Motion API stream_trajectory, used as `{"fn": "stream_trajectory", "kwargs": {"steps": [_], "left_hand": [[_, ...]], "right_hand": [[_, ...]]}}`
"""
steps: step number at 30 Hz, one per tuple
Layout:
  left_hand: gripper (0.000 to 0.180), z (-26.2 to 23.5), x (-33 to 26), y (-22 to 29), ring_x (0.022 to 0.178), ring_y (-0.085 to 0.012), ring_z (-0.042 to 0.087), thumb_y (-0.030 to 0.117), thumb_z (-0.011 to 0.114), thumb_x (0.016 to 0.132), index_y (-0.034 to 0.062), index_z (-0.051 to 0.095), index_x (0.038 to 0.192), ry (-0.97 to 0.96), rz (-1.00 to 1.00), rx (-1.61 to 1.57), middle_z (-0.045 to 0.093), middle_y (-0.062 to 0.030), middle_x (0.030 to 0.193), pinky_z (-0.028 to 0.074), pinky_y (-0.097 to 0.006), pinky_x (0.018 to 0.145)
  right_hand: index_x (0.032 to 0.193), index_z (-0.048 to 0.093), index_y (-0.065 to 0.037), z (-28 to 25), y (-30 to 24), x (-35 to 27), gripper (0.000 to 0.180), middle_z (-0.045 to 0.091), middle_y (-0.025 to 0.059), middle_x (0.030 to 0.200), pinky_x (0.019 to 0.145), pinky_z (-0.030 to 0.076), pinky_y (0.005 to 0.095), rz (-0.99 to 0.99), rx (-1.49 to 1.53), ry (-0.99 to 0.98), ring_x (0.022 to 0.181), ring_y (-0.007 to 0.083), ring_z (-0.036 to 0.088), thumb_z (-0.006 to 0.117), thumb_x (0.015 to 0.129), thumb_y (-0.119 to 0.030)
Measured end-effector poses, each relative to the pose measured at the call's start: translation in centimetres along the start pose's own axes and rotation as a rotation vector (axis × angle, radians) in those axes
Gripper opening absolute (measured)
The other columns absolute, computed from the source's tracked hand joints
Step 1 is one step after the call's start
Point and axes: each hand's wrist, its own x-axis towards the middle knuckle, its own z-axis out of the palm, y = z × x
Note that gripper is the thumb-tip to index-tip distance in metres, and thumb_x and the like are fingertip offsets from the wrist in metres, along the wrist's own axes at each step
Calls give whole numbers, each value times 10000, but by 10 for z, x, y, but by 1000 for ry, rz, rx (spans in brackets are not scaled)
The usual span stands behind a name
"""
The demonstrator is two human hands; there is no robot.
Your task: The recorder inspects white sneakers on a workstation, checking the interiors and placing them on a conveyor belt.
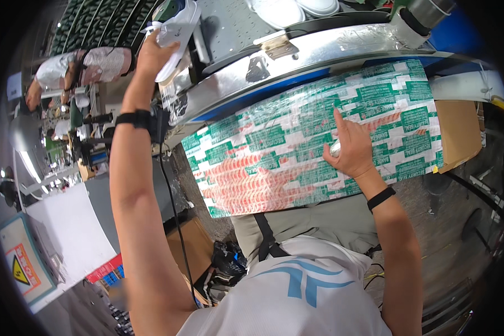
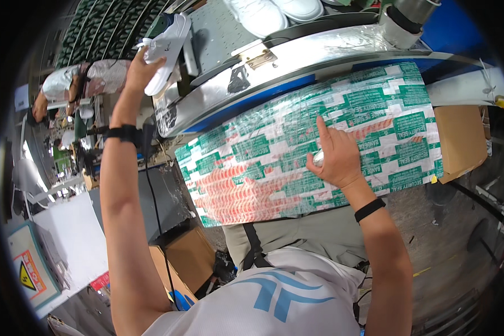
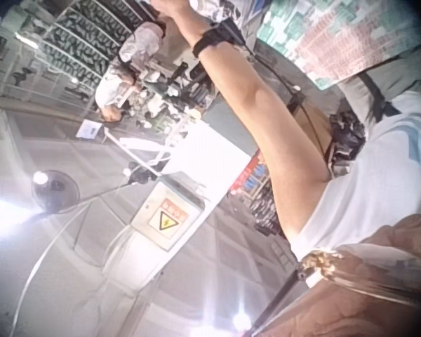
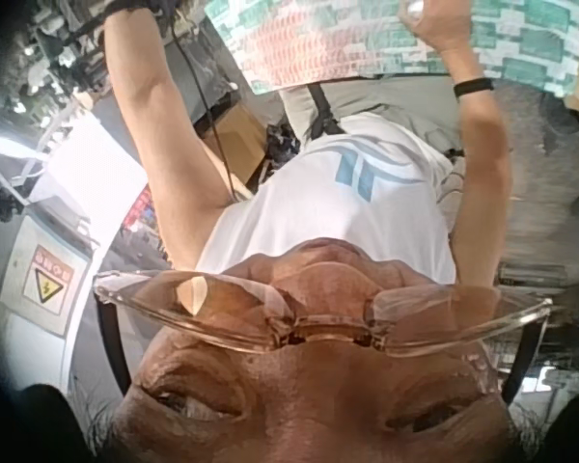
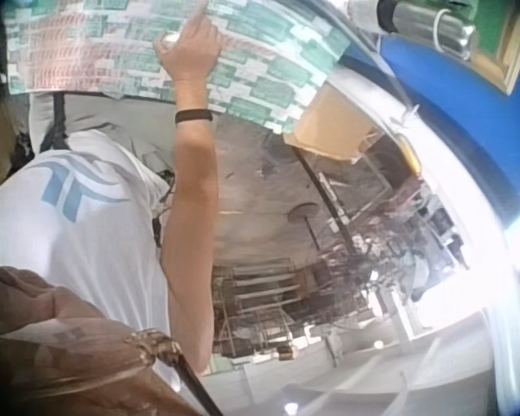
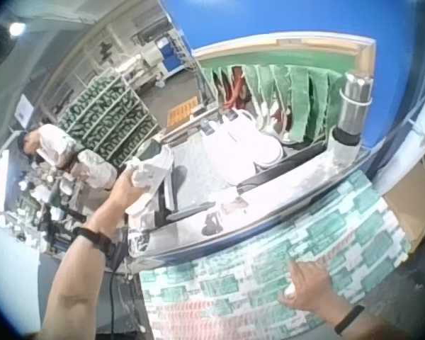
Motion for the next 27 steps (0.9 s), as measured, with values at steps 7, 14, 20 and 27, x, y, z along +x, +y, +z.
{"fn": "stream_trajectory", "kwargs": {"steps": [7,14,20,27], "left_hand": [[989,133,71,156,1364,-424,667,542,961,829,-112,622,1488,-139,-109,-405,686,-318,1432,529,-510,1150],[926,191,114,213,1135,-337,765,537,984,808,-83,669,1419,-294,-444,-764,767,-225,1268,613,-488,954],[554,123,103,178,1149,-340,775,451,646,1066,75,667,1473,-242,-425,-1515,792,-113,1296,623,-585,1015],[545,24,-95,133,1190,-347,755,335,600,1092,25,574,1540,-110,-448,-1376,749,-170,1332,614,-502,1067]], "right_hand": [[1628,518,60,-2,2,3,930,663,116,1015,816,547,433,0,65,14,881,292,646,812,829,-313],[1631,527,41,-5,7,-1,903,666,94,1002,825,549,419,60,15,-4,888,272,651,791,844,-314],[1584,578,39,3,5,3,867,631,79,975,806,530,403,17,18,36,863,249,619,789,837,-349],[1582,568,44,-3,5,-5,861,621,94,971,812,535,401,22,-11,30,866,264,623,786,856,-365]]}}
